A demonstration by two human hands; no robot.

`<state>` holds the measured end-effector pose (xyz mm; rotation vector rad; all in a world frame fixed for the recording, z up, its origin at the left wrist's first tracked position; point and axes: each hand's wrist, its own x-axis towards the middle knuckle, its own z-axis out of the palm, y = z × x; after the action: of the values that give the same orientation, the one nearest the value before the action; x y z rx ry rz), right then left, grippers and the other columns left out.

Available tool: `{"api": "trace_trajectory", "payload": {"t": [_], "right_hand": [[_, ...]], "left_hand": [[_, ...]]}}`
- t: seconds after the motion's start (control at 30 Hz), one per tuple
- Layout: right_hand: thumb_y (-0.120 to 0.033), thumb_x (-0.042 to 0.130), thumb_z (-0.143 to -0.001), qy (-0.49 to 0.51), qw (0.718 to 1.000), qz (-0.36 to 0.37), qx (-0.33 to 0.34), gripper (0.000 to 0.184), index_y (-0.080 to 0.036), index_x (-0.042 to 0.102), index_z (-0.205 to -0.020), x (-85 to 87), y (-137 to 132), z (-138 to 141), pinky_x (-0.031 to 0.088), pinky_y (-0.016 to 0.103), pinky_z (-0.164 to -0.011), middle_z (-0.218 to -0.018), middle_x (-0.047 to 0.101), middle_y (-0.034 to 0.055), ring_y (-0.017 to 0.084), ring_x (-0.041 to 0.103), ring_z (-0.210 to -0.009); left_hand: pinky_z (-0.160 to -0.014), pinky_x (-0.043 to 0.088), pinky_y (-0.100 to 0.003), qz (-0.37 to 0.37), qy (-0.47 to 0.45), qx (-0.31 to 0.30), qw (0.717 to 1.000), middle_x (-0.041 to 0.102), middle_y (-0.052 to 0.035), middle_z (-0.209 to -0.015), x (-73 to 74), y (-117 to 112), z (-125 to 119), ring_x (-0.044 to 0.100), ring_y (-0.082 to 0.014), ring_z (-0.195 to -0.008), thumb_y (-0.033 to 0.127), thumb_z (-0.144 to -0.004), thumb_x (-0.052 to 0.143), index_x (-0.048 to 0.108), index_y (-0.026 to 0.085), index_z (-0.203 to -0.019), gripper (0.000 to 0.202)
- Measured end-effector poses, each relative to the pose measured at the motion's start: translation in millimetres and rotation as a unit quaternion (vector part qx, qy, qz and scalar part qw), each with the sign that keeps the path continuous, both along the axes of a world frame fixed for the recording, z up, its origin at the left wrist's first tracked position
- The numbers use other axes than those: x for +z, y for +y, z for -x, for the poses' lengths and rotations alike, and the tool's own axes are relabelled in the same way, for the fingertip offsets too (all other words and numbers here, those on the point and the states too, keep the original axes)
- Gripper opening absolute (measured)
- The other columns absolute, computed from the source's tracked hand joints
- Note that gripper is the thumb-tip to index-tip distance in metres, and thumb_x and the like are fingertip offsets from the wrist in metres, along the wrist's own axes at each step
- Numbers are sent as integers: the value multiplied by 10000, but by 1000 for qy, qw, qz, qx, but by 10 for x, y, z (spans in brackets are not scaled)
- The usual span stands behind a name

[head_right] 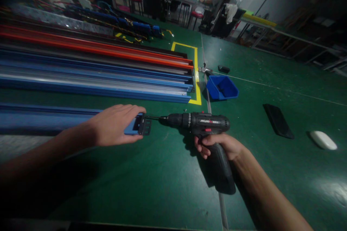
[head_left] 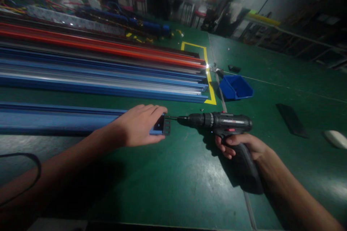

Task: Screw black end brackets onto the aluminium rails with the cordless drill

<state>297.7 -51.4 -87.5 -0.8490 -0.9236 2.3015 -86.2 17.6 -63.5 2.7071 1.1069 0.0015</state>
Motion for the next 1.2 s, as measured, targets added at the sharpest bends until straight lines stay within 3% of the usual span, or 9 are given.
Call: {"api": "trace_trajectory", "payload": {"t": [1.2], "right_hand": [[-117,708,-890,0,1000,9,-20,170,-48,755,-1037,21,0,10,611,231,-658,-865,736,91,86,648,-621]], "left_hand": [[-926,465,-422,18,3,14,1000,672,-145,-1231,16,5,-11,652,-317,-1074,575,-876,625,497,170,-1391,668]]}}
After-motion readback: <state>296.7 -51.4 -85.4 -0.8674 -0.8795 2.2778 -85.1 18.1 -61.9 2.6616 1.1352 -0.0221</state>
